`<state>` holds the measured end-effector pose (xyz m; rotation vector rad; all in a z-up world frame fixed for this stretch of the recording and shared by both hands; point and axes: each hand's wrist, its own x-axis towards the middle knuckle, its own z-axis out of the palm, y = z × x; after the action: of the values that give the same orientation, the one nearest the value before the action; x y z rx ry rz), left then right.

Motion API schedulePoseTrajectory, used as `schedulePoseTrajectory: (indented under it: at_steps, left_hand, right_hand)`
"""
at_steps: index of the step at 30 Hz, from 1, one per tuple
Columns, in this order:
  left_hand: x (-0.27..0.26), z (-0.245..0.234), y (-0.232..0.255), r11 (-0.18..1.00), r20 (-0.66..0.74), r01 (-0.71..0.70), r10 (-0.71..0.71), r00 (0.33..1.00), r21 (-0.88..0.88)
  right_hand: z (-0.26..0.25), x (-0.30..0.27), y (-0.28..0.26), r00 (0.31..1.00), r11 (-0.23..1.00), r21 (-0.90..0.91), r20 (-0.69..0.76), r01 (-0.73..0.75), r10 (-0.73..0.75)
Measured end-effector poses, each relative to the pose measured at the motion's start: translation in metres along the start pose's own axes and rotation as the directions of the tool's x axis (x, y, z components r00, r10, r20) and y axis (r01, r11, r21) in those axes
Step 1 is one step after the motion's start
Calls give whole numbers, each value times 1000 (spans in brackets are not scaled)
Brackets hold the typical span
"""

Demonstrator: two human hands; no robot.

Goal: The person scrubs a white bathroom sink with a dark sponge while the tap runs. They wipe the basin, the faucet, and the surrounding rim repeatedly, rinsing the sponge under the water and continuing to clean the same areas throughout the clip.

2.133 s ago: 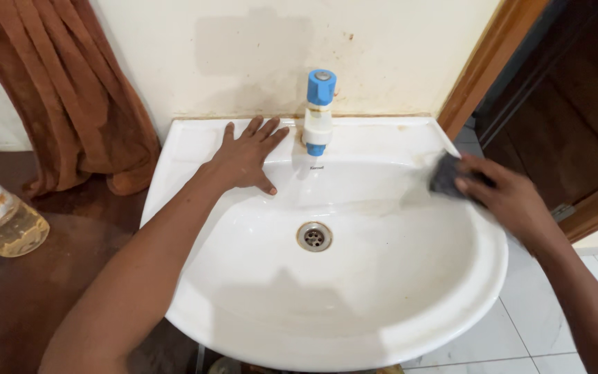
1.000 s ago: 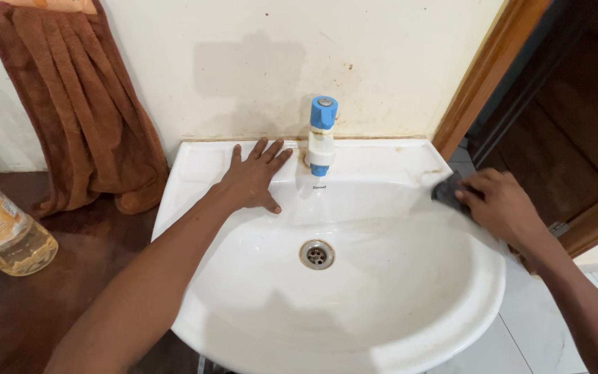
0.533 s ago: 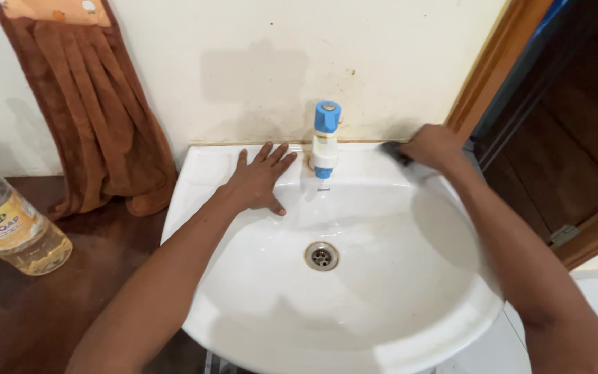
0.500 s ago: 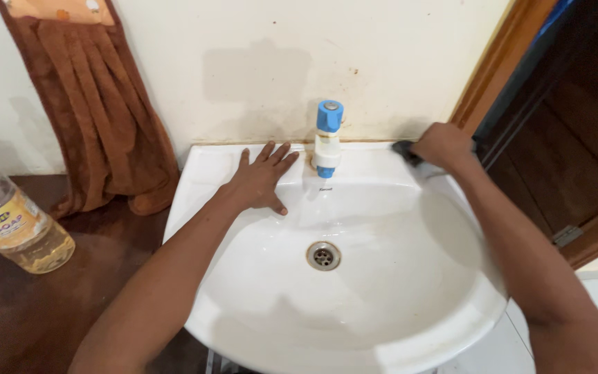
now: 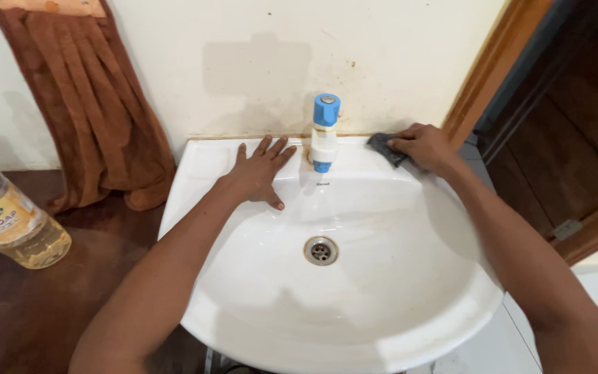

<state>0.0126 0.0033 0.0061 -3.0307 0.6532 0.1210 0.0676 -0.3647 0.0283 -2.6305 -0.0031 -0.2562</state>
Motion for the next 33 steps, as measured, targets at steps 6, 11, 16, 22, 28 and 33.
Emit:
schedulePoseTrajectory:
  at_steps: [6,11,16,22,28,33]
  left_hand:
    - [-5,4,-1,1000,-39,-10,9,999,-12]
    - [-4,4,0,1000,-2,16,-16,1000,-16]
    - [11,4,-22,996,14,-16,17,1000,-90]
    - [8,12,-25,989,-26,-10,6,1000,-145]
    - [-5,8,-8,989,-90,0,-14,996,-145]
    - [-5,11,-2,988,-131,-48,29,991,-147]
  right_hand:
    - [-9,-2,-7,994,984,-148,34,-97,103]
    - [-16,-5,17,996,998,-34,72,-53,55]
    - [-3,10,4,1000,971,-241,-5,5,-6]
    - [57,-2,-63,905,905,-135,-91,403,-416]
    - [49,-1,-90,933,910,-223,-12,348,-360]
    - [34,-1,-75,955,850,-436,104,295,-277]
